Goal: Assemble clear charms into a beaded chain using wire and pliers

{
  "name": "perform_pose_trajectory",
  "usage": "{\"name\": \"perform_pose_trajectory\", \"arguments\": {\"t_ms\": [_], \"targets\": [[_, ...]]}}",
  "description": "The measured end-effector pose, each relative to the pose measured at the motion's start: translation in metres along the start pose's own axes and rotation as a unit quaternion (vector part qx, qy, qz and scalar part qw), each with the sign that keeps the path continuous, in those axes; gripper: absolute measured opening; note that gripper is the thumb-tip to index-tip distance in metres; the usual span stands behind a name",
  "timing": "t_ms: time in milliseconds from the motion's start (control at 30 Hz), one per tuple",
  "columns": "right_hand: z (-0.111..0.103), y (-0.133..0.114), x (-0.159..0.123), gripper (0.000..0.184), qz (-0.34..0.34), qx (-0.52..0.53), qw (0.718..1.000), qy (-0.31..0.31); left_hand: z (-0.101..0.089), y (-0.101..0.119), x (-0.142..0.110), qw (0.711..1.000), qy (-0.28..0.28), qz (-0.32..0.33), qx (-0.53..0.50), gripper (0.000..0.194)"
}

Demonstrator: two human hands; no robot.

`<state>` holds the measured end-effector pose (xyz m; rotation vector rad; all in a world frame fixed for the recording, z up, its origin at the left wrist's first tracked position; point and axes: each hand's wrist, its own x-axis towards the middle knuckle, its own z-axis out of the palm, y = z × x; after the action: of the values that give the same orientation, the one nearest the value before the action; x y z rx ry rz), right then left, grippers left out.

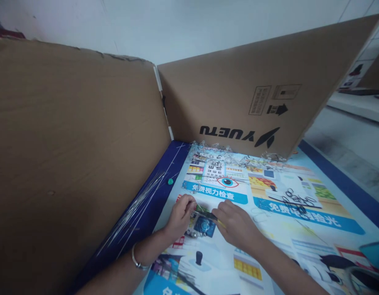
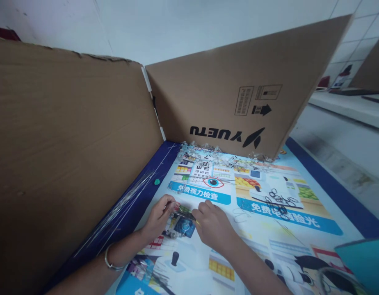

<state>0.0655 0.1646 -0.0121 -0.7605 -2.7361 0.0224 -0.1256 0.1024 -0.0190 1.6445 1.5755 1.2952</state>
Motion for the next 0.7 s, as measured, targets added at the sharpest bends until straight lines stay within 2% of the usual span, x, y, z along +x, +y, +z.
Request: {"name": "perform_pose_trajectory", "arguments": {"t_ms": [267,600,700], "targets": [[0.0015,0.0017,-0.0007,0.015,0.002,-0.020,1.000,-0.003,0.0002,0.0018,-0.0005,1.000,0.026,-0.003,0.015,0.019],[0.0036,-0.0019,-0.0022,0.014,0.030,-0.028,0.999,0.020,0.0067,-0.0026,0.0015,0.992,0.035,-0.083,-0.092,0.020],[0.0053,-0.0021,-0.0027,0.014,0.038,-0.027,0.999,0.023,0.0063,-0.0015,0.0024,0.989,0.055,-0.082,-0.106,0.019]]}}
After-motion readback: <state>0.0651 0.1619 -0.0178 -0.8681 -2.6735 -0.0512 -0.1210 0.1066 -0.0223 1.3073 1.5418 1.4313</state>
